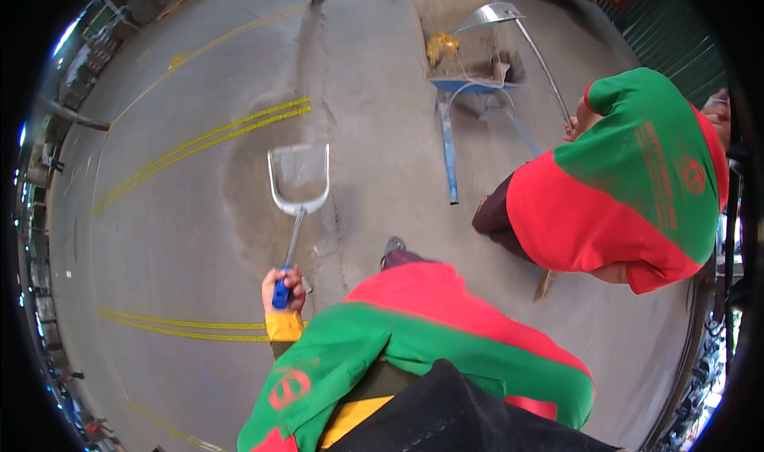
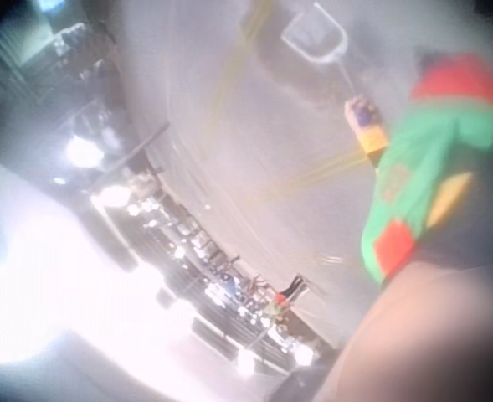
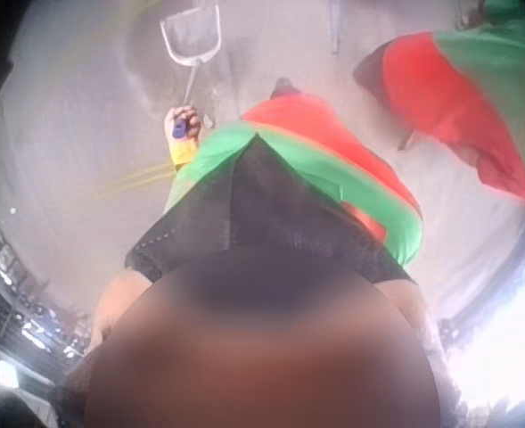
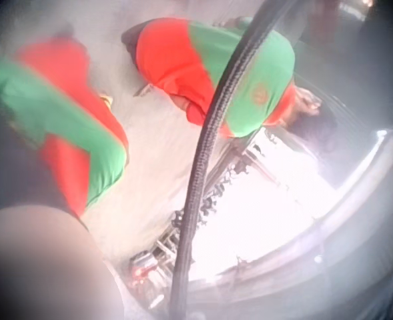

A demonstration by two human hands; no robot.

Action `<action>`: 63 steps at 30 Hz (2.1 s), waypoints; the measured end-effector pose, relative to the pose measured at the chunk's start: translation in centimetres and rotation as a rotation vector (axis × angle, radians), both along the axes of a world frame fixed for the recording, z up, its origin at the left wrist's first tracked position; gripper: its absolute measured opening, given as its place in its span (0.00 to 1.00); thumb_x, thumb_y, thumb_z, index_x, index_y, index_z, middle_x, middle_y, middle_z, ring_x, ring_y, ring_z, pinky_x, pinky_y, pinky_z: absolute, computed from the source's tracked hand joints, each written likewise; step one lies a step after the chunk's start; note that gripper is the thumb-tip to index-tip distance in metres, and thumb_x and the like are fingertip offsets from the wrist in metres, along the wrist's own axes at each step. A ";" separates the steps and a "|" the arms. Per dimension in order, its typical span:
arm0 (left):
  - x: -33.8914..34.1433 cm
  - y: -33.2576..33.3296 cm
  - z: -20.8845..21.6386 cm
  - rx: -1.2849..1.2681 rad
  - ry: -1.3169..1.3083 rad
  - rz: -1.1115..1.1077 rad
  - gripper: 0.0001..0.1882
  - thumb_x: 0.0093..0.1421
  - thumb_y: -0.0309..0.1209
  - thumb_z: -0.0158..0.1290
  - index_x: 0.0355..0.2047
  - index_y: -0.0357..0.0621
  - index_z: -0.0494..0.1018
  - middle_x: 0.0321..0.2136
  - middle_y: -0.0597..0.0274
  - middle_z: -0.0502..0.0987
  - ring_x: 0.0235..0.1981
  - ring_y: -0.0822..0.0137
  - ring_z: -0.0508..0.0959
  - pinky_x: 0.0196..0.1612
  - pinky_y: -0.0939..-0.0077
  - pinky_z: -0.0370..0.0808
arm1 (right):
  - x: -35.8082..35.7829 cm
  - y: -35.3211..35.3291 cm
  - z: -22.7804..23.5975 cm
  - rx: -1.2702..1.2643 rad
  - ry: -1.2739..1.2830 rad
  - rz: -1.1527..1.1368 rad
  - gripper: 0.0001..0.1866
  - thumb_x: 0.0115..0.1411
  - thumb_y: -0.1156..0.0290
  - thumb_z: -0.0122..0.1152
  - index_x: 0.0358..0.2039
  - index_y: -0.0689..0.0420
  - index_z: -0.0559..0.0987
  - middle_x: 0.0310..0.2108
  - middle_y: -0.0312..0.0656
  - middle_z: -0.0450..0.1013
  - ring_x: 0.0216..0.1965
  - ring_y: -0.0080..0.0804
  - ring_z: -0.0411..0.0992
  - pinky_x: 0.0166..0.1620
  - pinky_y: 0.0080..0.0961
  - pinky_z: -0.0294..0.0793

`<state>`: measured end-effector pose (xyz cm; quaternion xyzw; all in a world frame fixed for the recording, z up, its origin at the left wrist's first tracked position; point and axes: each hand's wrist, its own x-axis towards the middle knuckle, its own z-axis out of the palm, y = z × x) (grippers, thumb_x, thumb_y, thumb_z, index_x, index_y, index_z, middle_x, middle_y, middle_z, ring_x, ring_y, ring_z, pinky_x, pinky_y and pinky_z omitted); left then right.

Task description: The person sweeps a concrete floor with a broom and collects debris into a dustpan. They move across the area, sweeping toward the dustpan and occasionally adjusting position to gather scattered dirt.

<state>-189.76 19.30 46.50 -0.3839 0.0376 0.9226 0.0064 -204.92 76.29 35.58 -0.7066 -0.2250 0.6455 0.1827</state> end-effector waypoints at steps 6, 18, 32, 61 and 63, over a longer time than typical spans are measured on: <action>-15.9 -5.6 4.8 0.004 0.048 -0.120 0.14 0.47 0.27 0.44 0.35 0.34 0.64 0.18 0.70 0.66 0.14 0.76 0.67 0.14 0.82 0.58 | -24.1 -3.3 7.8 0.046 0.203 0.089 0.19 0.55 0.69 0.37 0.48 0.56 0.64 0.46 0.39 0.62 0.45 0.31 0.61 0.43 0.28 0.64; -50.1 -18.6 11.1 -0.201 0.242 -0.530 0.20 0.47 0.27 0.46 0.43 0.39 0.63 0.22 0.68 0.66 0.15 0.77 0.65 0.15 0.84 0.57 | -39.2 -6.5 11.8 0.274 0.265 -0.035 0.16 0.52 0.73 0.41 0.42 0.58 0.64 0.36 0.41 0.63 0.34 0.33 0.62 0.34 0.30 0.64; -80.5 -9.1 5.7 -1.315 0.480 -0.940 0.12 0.41 0.23 0.49 0.29 0.37 0.64 0.14 0.64 0.65 0.10 0.71 0.68 0.13 0.79 0.67 | -24.9 -25.8 -12.5 -0.042 -0.178 -0.009 0.12 0.48 0.78 0.46 0.36 0.61 0.64 0.24 0.44 0.64 0.22 0.35 0.63 0.23 0.31 0.63; -95.0 -9.9 2.4 -1.381 1.141 -1.101 0.25 0.42 0.17 0.48 0.45 0.40 0.64 0.19 0.63 0.66 0.12 0.74 0.64 0.15 0.83 0.64 | -35.1 -44.1 -8.9 -0.210 0.359 -0.788 0.10 0.45 0.73 0.54 0.27 0.57 0.64 0.19 0.42 0.61 0.14 0.35 0.59 0.18 0.32 0.65; -95.7 -8.3 2.0 -1.194 1.283 -1.183 0.20 0.44 0.17 0.47 0.40 0.39 0.66 0.20 0.61 0.66 0.13 0.73 0.65 0.15 0.83 0.65 | -35.5 -45.5 -6.0 -0.156 0.622 -1.157 0.10 0.45 0.73 0.54 0.27 0.57 0.64 0.20 0.40 0.61 0.17 0.34 0.61 0.22 0.31 0.67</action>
